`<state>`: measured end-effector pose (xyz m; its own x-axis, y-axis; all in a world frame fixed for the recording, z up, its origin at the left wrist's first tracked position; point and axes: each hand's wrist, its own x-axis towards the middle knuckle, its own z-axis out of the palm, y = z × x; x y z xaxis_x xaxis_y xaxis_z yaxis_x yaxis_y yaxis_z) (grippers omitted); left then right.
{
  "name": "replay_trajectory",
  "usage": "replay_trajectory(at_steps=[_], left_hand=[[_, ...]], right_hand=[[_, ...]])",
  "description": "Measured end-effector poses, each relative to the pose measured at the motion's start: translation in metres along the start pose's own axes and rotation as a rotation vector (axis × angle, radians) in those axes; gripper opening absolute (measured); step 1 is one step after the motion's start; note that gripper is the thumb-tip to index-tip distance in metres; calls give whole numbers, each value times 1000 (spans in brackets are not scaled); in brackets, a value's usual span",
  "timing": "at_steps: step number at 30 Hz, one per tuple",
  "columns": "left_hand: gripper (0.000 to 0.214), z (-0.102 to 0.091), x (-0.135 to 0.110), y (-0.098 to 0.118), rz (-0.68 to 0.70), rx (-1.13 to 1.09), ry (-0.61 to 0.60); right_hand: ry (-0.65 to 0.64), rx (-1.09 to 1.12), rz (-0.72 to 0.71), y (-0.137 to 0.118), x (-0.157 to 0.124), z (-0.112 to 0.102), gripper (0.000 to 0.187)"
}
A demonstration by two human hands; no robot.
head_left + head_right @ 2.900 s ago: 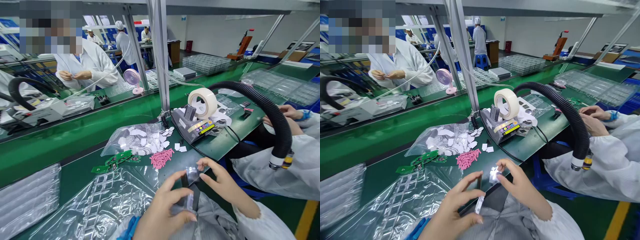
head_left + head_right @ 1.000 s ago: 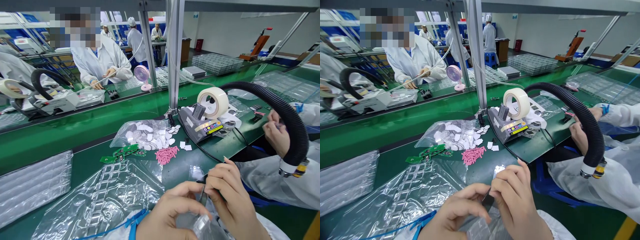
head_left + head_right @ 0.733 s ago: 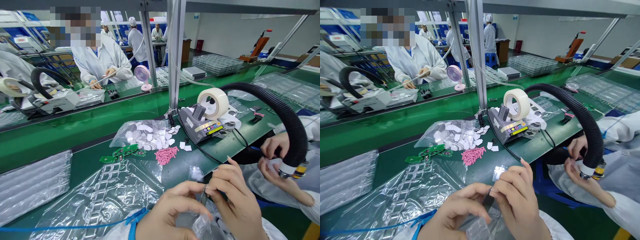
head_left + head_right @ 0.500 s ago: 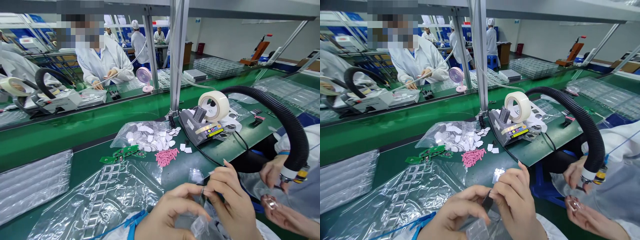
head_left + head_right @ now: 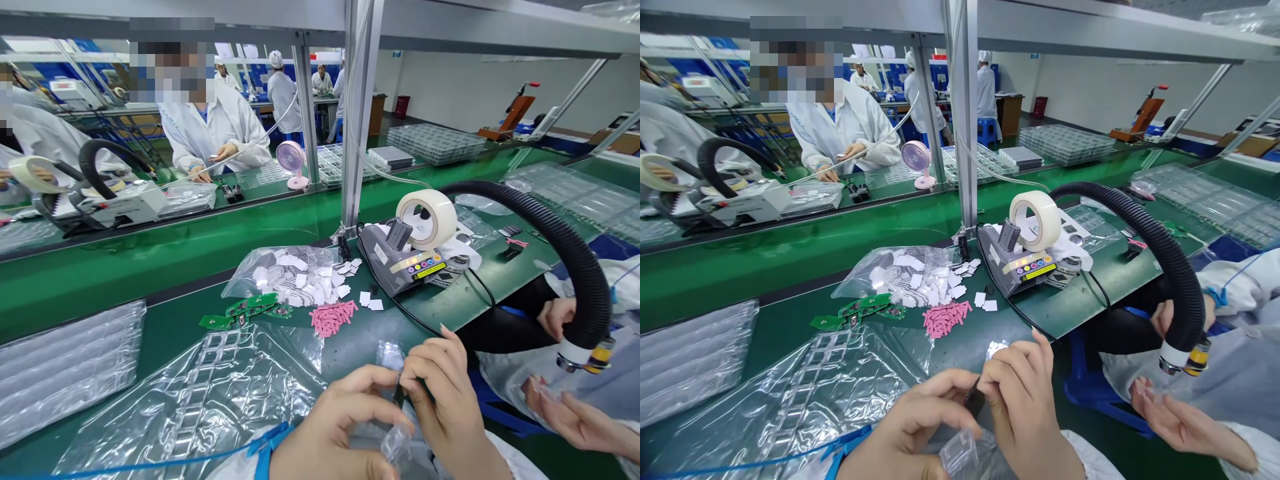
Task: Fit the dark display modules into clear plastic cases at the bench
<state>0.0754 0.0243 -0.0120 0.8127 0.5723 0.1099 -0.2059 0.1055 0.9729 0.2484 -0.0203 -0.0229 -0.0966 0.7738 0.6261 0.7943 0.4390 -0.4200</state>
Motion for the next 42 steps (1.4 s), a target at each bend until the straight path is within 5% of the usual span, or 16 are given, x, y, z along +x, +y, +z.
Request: replay_trajectory(at_steps=[6,10,13,19,21,24,28,35,42], left_hand=[[32,4,1,-6,-85,-266,106],[33,3,0,-3,-158,-466,205],[32,0,-1,1,-153,-483,288],[33,-1,-4,2,-213,-417,319],[32,1,-2,2,-234,-405,287],[30,5,1,2,-252,-420,258],[25,9,5,3,-288,-425,265],[34,-1,-6,2,-232,-650,197],[37,1,-4,-3,-212,-728,246]], right_hand=[[-10,-15,29,-9,1,-2,22],[-80,169,102,-18,-6,-13,27],[-169,222,206,4,-20,-3,29],[-250,-104,286,69,-40,35,27],[-281,-94,242,66,-36,26,19],[-337,13,44,41,-18,2,47],[-250,106,-162,11,6,-12,23],[-313,144,-115,22,8,-18,25],[-141,136,-6,23,14,-35,21]])
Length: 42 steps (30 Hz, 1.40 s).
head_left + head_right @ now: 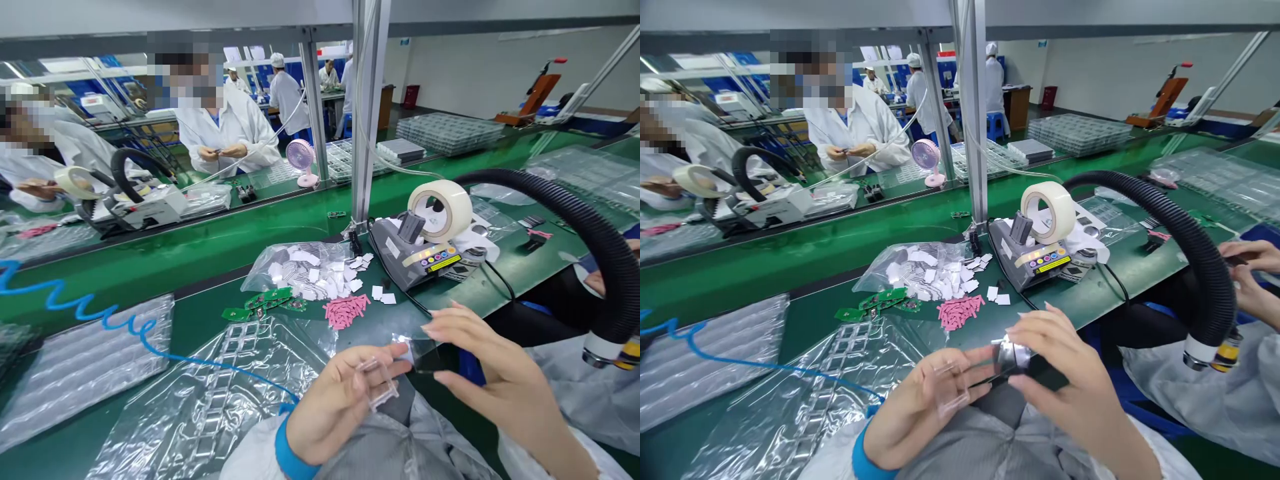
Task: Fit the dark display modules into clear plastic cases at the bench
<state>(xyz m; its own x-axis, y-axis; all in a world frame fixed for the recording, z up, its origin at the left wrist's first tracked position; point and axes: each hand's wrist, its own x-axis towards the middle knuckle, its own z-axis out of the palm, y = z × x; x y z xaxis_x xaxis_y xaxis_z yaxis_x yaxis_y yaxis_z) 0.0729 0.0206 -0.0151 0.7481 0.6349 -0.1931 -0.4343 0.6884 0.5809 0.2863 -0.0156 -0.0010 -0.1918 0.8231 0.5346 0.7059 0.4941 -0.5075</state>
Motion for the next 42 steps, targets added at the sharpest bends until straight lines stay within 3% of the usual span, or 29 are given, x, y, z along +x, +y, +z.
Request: replay_trajectory(at_steps=[5,12,17,19,22,24,27,29,32,34,37,42], left_hand=[[45,10,8,-10,63,25,46],[52,6,2,-11,79,118,63],[50,4,-3,-12,121,143,95],[47,2,-5,-13,146,83,127],[38,-10,-11,-17,202,-77,157],[33,-22,-17,-21,215,-173,151],[35,-38,-28,-24,202,-244,166],[35,-44,-34,-23,206,-248,191],[36,-42,-38,-18,213,-226,195],[38,-39,-39,-15,226,-198,181],[41,-34,-40,-12,232,-123,174],[46,-30,-36,-11,197,2,229]], right_hand=[[98,41,-65,-30,2,18,25],[7,91,-68,-32,-2,27,29],[-73,-29,-165,-35,2,28,27],[-96,-159,-230,-41,4,32,34],[-211,-298,-344,-43,7,41,64],[-321,-252,-252,-33,12,52,68],[-374,-232,134,0,23,81,38],[-385,-303,269,24,30,108,21],[-414,-380,371,50,36,142,16],[-418,-390,392,56,37,153,16],[-399,-342,377,51,37,142,16],[-337,-95,221,8,40,81,13]])
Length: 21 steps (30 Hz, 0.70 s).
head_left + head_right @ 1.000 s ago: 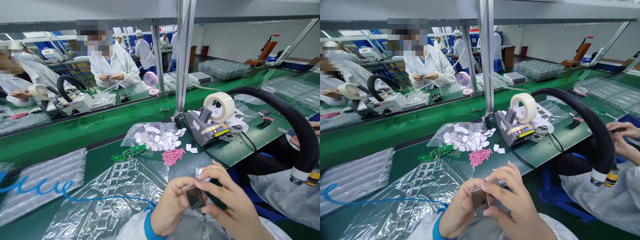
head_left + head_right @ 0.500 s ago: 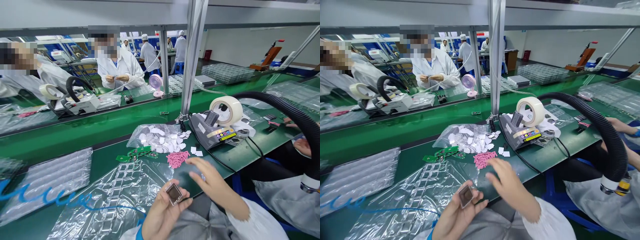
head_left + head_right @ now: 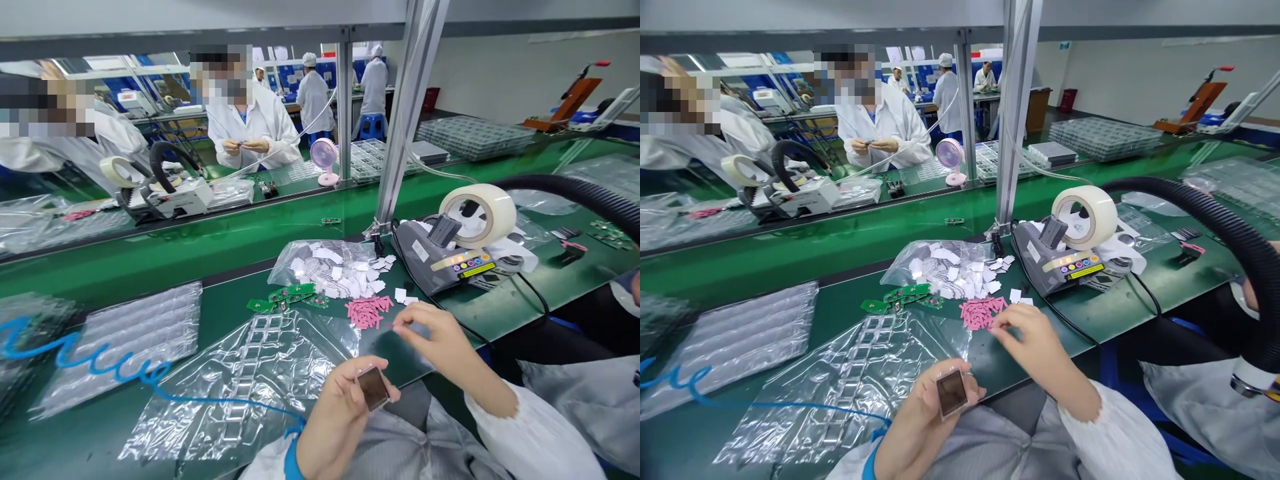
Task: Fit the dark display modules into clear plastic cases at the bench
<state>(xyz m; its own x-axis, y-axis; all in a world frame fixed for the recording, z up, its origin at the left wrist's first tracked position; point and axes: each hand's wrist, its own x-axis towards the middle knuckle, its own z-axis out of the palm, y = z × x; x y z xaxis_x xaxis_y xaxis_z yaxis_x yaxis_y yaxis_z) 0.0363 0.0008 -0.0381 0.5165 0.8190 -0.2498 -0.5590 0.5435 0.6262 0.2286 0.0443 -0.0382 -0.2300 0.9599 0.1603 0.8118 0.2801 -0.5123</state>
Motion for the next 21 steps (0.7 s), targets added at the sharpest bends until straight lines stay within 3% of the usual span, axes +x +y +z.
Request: replay_trajectory(at_steps=[3,5,10,16,21], left_hand=[[45,5,5,-2,-29,67,60],[46,9,7,-3,-53,100,80],[49,12,5,-4,-65,162,72],[48,14,5,-1,-74,170,-22],[44,10,6,-4,-84,178,-28]], right_hand=[[100,187,-271,-30,-14,-27,14],[167,201,-370,-44,-19,-32,17],[241,52,-371,-50,-23,-23,20],[220,31,-376,-47,-30,-12,21],[309,-32,-357,-50,-30,-8,23]])
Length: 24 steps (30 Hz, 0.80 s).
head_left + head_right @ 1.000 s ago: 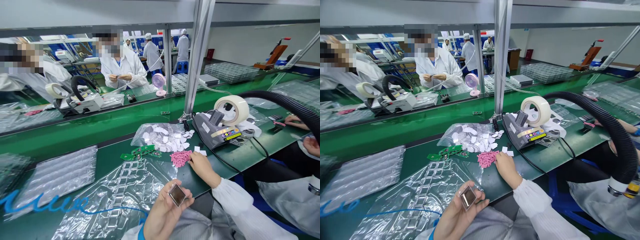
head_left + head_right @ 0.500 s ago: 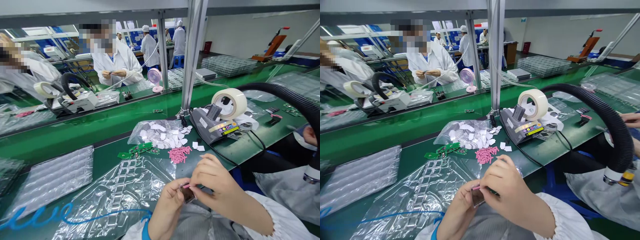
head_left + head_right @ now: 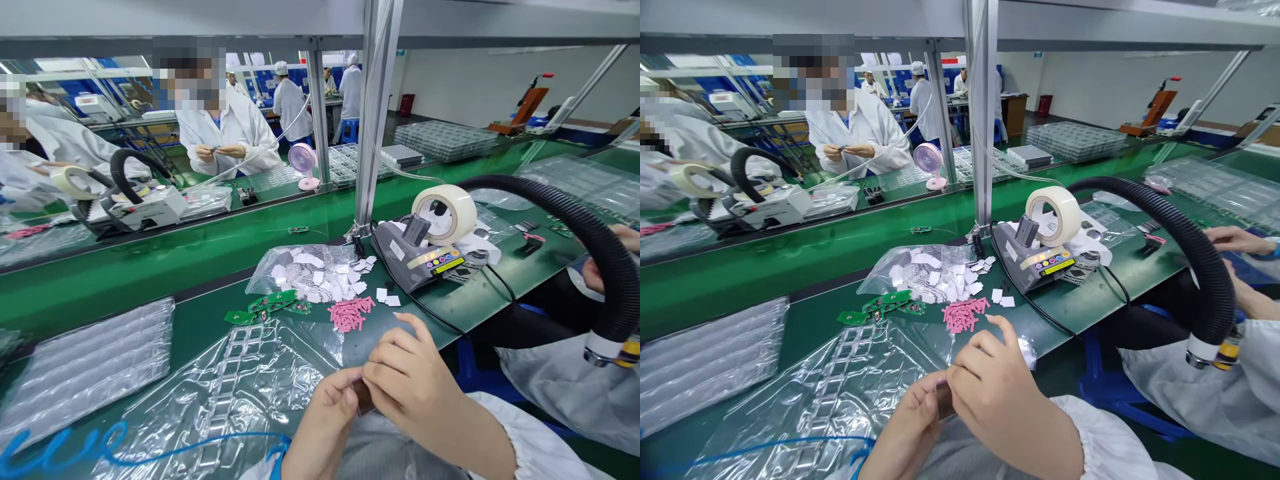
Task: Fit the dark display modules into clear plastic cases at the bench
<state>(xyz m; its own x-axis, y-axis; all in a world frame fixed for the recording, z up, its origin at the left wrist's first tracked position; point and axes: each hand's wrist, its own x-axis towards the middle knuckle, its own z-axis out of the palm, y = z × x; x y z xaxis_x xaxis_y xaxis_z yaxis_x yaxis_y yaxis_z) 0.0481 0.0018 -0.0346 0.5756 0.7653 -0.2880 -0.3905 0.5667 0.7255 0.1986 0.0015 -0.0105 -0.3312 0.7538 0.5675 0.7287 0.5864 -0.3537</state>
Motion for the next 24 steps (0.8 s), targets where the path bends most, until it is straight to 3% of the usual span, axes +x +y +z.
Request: replay_trajectory(at_steps=[7,9,13,15,18,21,24], left_hand=[[42,-2,3,-3,-67,-59,-11],[41,-4,3,-5,-110,-112,-25],[43,-14,0,-11,-176,-208,39],[44,-19,-2,-13,-180,-244,50],[42,-23,-3,-13,-170,-329,39],[38,-23,-1,-11,-140,-394,38],[36,-22,1,-8,-93,-420,63]], right_hand=[[15,-66,-70,-5,-3,0,24],[-49,14,-53,3,-4,-3,23],[-277,97,183,52,-2,2,21],[-266,17,295,88,0,16,18],[-284,-28,350,133,0,43,15],[-282,4,354,153,1,62,16],[-207,78,382,151,4,61,20]])
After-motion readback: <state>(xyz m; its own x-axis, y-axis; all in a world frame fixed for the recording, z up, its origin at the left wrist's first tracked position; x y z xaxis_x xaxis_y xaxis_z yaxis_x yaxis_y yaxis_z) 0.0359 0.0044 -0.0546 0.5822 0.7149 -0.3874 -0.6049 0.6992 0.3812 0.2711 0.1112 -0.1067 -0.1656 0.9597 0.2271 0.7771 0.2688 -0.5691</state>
